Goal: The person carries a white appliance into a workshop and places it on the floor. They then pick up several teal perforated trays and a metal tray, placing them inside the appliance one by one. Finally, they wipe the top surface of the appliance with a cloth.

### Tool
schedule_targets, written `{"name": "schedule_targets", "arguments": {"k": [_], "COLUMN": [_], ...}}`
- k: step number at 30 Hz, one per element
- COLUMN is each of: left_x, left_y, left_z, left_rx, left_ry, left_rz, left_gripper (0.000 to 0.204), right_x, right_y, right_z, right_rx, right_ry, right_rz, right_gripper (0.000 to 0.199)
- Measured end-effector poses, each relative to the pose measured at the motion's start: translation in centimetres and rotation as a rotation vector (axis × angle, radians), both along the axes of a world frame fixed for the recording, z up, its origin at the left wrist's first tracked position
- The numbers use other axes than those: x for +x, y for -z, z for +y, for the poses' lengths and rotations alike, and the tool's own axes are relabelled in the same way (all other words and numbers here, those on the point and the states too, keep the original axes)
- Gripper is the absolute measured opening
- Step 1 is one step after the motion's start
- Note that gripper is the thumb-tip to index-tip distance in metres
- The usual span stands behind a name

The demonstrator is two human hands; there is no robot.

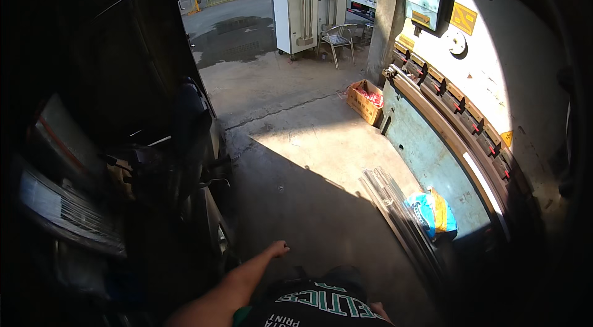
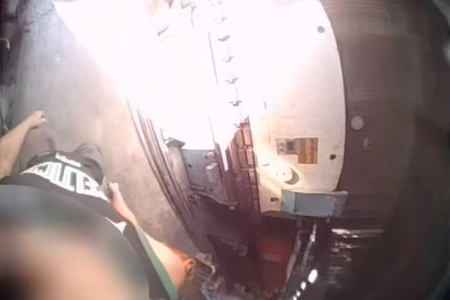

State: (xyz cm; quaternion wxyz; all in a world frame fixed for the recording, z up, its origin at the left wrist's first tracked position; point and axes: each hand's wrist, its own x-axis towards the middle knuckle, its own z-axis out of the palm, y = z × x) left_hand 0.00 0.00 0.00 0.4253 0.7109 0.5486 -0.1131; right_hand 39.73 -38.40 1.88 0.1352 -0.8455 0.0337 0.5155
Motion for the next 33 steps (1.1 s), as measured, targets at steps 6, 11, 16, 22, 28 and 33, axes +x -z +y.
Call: {"name": "schedule_targets", "arguments": {"k": [6,11,16,22,28,33], "left_x": [15.2,15.9,9.3,3.8,5.1,4.1], "left_y": [-7.0,-6.2,-3.4,-0.6,3.1,0.3], "left_z": [27.1,38.8,36.9,33.9,54.1,87.3], "left_rx": [0.149,0.033,0.117,-0.208,-0.536,-0.109], "left_ry": [-0.109,-0.386,-0.637,-1.468,-0.858,-1.214], "left_rz": [-0.302,-0.173,0.086,0.047,0.140,-0.228], "left_gripper": [0.038,0.032,0.030,0.035,0.035,0.039], "right_x": [11.9,11.4,3.8,-2.3,5.2,13.8], "right_y": [2.3,-1.0,-3.0,-1.9,-1.0,3.2], "right_z": [32.8,61.2,83.4,108.7,130.5,143.6], "right_rx": [0.165,0.371,0.398,0.423,0.426,0.348], "right_ry": [-0.178,-0.616,-1.092,-1.323,-1.060,-0.756], "right_rz": [0.003,0.088,0.249,0.281,0.166,0.063], "right_gripper": [0.030,0.027,0.024,0.021,0.019,0.017]}}
